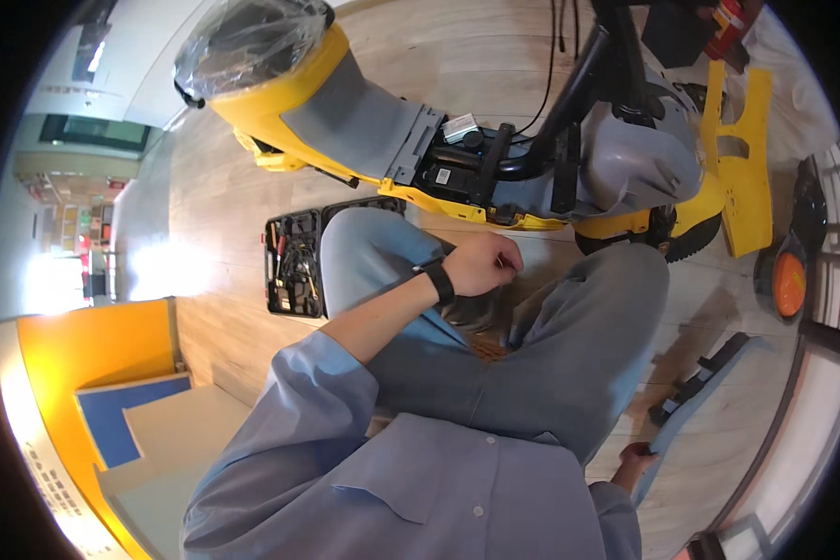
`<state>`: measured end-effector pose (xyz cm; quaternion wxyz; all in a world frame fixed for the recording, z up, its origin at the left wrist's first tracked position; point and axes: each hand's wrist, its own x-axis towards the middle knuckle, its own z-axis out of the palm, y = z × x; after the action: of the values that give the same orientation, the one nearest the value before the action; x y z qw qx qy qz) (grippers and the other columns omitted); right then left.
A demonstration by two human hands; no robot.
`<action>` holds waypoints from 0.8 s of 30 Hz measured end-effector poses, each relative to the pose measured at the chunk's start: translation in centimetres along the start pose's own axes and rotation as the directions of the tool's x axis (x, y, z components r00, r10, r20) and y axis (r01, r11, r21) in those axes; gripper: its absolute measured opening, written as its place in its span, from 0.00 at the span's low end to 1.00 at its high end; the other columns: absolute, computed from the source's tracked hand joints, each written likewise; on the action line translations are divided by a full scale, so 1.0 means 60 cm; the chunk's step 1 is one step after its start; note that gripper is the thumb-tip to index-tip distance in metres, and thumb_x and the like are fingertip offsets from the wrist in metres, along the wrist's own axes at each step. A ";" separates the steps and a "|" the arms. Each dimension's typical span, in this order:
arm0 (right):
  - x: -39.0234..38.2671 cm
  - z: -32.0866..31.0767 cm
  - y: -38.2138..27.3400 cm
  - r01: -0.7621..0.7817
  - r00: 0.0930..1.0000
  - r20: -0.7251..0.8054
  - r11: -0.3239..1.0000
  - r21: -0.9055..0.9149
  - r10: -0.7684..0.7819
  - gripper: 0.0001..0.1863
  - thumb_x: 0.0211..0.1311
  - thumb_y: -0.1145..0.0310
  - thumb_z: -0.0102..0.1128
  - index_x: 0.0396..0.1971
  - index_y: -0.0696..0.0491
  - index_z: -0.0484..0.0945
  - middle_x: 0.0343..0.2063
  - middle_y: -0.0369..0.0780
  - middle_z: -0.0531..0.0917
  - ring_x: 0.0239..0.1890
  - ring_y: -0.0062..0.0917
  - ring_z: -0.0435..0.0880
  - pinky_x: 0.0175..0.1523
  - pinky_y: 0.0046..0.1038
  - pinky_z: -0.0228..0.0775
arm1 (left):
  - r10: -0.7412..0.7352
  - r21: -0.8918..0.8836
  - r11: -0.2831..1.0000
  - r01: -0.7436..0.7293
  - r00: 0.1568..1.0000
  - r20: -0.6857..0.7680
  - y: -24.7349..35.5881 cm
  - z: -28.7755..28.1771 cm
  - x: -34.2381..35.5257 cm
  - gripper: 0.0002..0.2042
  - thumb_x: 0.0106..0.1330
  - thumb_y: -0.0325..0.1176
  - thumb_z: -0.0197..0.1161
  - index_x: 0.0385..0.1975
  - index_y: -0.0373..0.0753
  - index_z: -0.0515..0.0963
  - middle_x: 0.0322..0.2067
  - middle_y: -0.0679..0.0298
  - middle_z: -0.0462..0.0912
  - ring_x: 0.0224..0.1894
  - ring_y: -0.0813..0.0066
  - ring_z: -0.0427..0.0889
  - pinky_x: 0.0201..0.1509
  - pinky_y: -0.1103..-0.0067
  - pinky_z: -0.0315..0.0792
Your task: Repairing the plastic body panels of a yellow electric scooter using an electric drill.
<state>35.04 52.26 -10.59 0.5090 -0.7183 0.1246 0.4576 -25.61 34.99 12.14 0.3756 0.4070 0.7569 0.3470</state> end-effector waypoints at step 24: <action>-0.379 0.380 -0.096 0.619 0.686 0.695 0.674 -0.403 -0.215 0.15 0.65 0.54 0.48 0.29 0.51 0.73 0.19 0.32 0.70 0.23 0.20 0.69 0.31 0.21 0.63 | 0.175 0.379 0.902 -0.206 0.978 0.117 -0.008 -0.094 0.025 0.06 0.51 0.26 0.60 0.26 0.32 0.81 0.30 0.47 0.82 0.36 0.51 0.83 0.38 0.67 0.78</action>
<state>14.16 67.59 9.39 0.3558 -0.6688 -0.3742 0.5349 -31.14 34.86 13.98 0.2815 0.5590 0.7516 0.2084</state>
